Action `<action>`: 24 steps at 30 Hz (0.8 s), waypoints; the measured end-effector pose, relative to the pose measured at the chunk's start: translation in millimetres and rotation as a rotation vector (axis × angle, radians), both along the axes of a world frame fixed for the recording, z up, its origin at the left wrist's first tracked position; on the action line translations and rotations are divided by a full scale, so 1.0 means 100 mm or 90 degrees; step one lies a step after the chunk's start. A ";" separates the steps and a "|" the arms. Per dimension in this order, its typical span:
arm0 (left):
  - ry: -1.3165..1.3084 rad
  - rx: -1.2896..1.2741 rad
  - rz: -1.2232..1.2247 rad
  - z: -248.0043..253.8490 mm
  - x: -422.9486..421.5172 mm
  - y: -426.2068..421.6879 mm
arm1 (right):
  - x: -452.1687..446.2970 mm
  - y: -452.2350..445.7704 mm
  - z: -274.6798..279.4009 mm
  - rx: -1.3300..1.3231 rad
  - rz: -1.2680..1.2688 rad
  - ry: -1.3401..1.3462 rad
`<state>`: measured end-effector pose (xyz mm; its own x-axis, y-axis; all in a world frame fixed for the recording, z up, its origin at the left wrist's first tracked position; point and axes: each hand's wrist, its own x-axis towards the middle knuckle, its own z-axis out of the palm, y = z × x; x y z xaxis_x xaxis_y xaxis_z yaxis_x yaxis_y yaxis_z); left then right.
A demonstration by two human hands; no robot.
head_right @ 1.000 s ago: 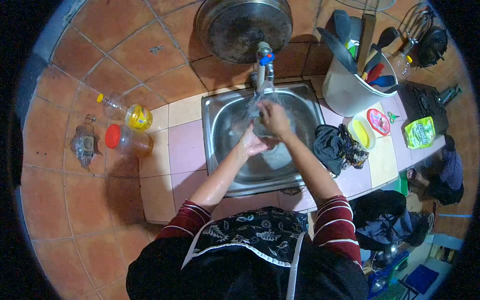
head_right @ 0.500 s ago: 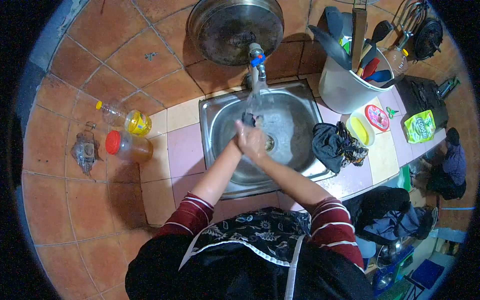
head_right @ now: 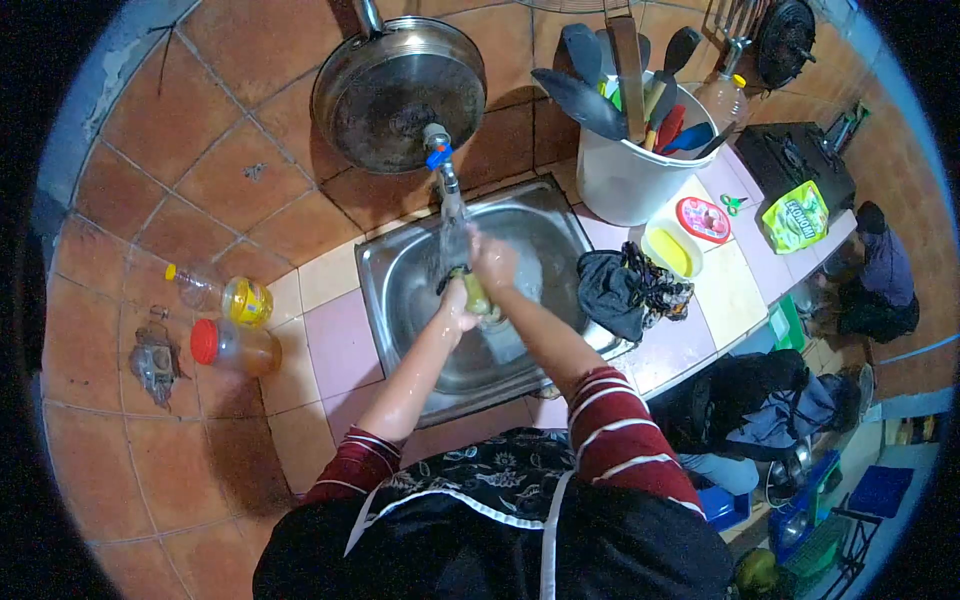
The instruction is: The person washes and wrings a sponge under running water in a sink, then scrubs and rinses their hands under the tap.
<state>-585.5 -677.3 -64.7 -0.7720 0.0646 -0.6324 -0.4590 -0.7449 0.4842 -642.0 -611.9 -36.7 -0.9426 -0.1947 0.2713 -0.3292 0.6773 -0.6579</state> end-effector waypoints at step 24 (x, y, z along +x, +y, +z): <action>0.041 -0.324 0.155 0.01 0.35 -0.81 | -0.43 0.34 0.25 -0.007 0.063 -0.180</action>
